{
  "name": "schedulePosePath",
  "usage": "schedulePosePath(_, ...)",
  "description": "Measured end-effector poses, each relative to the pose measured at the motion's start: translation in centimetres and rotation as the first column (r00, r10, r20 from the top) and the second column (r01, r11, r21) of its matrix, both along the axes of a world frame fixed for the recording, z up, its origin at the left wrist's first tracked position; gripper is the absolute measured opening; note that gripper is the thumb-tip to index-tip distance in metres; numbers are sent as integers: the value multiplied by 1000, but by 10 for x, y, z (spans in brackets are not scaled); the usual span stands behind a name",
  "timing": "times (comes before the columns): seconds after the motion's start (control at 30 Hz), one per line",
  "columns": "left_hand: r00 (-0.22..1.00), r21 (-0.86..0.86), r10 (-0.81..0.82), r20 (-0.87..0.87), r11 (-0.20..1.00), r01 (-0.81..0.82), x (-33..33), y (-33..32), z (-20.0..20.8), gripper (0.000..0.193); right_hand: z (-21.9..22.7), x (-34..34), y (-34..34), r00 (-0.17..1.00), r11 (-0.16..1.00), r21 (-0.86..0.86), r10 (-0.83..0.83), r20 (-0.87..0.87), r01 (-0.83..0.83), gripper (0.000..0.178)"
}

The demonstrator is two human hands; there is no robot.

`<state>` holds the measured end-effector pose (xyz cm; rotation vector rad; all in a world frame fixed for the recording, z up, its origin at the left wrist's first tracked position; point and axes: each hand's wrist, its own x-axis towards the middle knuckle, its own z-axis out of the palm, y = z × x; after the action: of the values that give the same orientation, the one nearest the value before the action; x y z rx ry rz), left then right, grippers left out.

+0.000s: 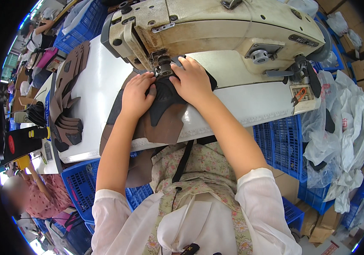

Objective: Stitch together various brown and black shoe upper components using an industrial sewing machine.

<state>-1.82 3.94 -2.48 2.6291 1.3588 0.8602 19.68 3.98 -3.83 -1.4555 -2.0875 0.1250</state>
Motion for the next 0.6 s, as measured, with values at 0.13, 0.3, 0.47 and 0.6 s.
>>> schedulePosePath(0.13,1000,-10,-5,8,1000,6,0,2,0,23,-4,0,2,1000,1000,-2,-7,-9,7,37)
schedulePosePath(0.3,1000,-14,-9,21,1000,10,0,6,1,23,-9,-2,1,999,992,124,-40,-4,40,37)
schedulePosePath(0.47,1000,-14,-8,27,1000,8,-1,6,0,23,-4,-5,-1,999,994,95,-53,-8,54,37)
schedulePosePath(0.6,1000,-3,-7,21,1000,8,1,8,1,23,-8,-3,1,998,990,127,-54,-12,56,35)
